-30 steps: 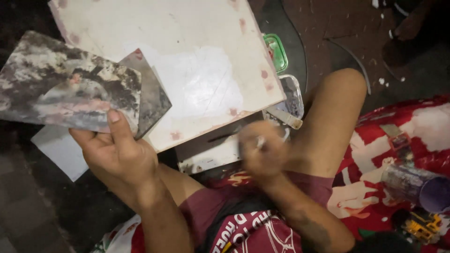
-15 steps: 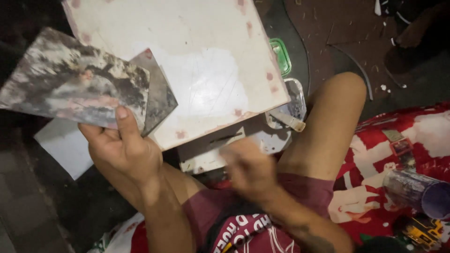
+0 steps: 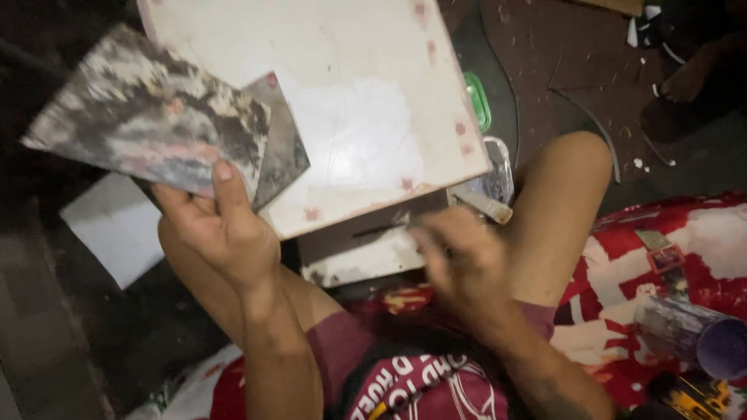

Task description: Sanding and scraping a filler layer on a wooden box to achieve a smooth surface finish.

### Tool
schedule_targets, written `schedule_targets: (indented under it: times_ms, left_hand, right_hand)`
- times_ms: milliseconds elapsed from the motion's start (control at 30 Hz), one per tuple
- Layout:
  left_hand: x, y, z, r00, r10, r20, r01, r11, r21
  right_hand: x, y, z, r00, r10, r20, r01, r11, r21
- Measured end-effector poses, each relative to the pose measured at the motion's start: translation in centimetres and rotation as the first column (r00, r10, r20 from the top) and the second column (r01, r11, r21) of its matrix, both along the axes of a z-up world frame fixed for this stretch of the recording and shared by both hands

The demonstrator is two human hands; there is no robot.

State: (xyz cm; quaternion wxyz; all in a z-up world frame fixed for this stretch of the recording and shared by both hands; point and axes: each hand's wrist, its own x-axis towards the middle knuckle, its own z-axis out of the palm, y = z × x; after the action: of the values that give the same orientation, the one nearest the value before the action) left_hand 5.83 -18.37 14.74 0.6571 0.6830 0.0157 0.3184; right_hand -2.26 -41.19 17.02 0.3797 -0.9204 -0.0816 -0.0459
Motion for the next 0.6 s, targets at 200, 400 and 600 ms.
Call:
schedule_targets:
  times_ms: [200,400,600]
  left_hand:
    - [-0.2,0.1,0.2,0.999,0.023,-0.023,-0.020,0.992,0.122]
    - [-0.2,0.0,0.1,1.000,0.000,0.004,0.000,1.000,0.004]
    - [-0.6,0.3,-1.0,1.000,-0.022,0.009,0.022,0.999,0.034]
  right_hand:
    - [3.3,-0.6,2.6,0.976,-0.058,0.208,0.080,0.992,-0.099]
    - [2.1,-4.4,2.4,0.993,-0.011,0.114,0.032,0.983,-0.180]
    - [-1.1,-6.7,3.1,0.984,-0.157,-0.083,0.144,0.979,-0.144]
